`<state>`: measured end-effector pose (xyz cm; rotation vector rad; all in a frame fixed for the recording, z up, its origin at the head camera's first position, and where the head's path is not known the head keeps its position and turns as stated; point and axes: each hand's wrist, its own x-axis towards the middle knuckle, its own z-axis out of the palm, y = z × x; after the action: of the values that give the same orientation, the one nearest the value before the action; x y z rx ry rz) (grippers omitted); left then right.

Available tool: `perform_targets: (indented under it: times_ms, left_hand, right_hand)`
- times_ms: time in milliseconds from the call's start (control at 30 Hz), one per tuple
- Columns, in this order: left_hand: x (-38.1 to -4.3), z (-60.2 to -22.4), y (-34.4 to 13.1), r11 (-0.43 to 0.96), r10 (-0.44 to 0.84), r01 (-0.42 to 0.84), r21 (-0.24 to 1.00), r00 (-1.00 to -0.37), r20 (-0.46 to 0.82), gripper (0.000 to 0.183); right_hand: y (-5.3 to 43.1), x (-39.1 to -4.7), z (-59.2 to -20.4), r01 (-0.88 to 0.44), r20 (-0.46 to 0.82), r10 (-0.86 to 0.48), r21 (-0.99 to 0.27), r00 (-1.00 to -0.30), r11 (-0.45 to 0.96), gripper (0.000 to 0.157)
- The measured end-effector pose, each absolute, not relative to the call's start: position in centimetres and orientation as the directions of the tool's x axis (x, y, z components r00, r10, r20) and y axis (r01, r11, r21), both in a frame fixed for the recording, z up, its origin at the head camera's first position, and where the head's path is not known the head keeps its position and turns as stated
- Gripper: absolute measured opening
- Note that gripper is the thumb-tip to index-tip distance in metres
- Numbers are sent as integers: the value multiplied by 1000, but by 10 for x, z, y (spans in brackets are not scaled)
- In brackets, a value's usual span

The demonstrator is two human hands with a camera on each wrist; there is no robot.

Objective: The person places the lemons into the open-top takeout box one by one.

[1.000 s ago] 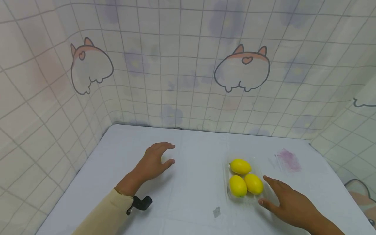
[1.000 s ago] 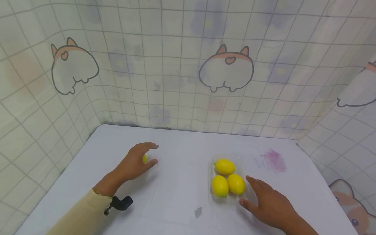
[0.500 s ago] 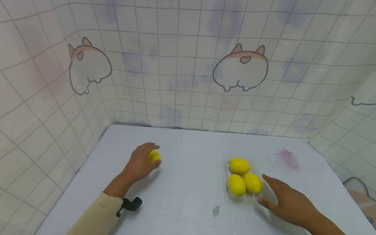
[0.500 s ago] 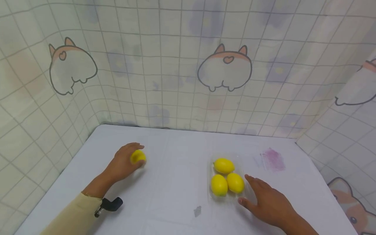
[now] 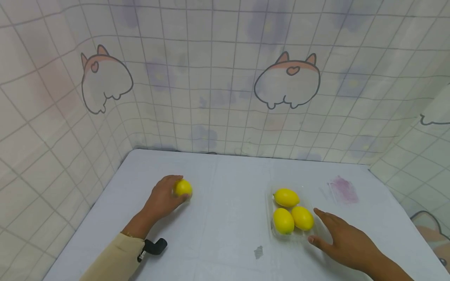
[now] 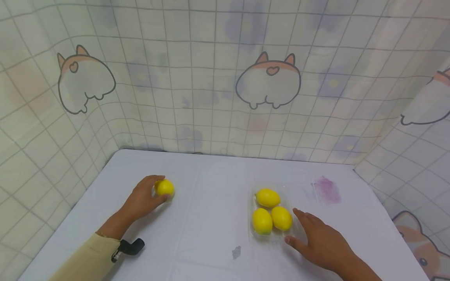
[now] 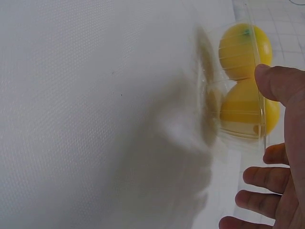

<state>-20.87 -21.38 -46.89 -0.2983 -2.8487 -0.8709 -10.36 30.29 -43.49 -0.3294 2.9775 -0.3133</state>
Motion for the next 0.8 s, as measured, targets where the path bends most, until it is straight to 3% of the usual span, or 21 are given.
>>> perform_targets:
  times_ms: [800]
  left_hand:
    - [-216, -471, -204, 747, 187, 223, 626, -975, 125, 69]
  right_hand:
    - [305, -106, -437, -188, -137, -220, -216, -966, 958, 100]
